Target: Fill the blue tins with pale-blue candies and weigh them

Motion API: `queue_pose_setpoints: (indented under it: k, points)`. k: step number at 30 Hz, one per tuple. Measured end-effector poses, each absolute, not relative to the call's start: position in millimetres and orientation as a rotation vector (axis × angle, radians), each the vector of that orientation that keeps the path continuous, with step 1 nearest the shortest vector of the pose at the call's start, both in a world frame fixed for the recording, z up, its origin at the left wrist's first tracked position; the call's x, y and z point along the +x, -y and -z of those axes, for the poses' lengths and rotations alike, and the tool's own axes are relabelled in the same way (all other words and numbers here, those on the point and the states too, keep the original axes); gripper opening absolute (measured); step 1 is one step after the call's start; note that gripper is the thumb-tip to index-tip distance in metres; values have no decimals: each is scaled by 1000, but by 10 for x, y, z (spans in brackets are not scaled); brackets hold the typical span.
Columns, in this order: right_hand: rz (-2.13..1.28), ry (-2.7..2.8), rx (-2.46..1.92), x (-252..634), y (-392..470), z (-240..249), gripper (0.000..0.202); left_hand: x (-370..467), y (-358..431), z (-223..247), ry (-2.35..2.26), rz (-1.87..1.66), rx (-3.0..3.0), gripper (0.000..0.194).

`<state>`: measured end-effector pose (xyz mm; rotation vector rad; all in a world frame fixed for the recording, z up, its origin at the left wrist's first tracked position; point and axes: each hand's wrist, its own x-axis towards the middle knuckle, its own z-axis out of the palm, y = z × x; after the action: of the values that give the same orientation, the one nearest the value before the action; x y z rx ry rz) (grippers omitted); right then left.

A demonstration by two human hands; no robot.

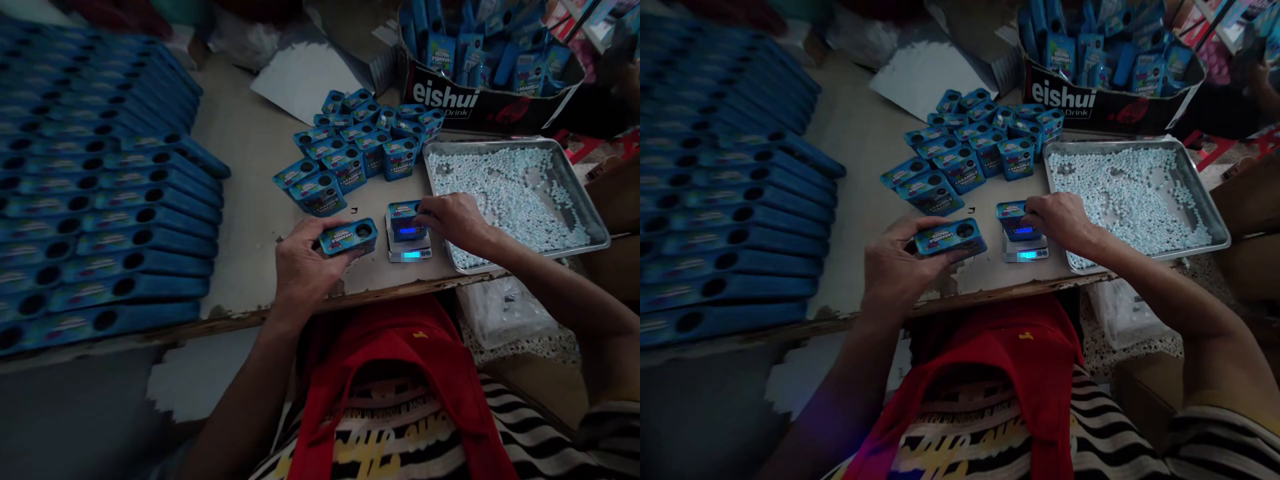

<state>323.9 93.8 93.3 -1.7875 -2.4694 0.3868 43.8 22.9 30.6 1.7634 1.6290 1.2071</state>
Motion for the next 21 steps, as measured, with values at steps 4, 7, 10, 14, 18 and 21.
queue_pose_setpoints:
  k: [4,7,10,14,18,21]
  points:
    - [-1258,1529,-1715,3465,-1064,-834,13,452,-190,-258,-1599,-1239,1756,47]
    - [-1655,918,-1646,3726,-1162,-807,17,461,-191,-225,-1585,-1263,1747,48]
    - [-1715,671,-1603,3885,-1170,-834,29,445,-234,-195,-1581,-1272,1744,49]
    - [-1713,781,-1482,3806,-1137,-973,25,429,-314,-162,-1577,-1260,1699,50]
    - [-1710,1246,-1246,3387,-1200,-1127,12,433,-400,-150,-1542,-1243,1708,51]
    - [-1582,1646,-1125,2893,-1249,-1163,30,416,-473,-162,-1542,-1230,1683,51]
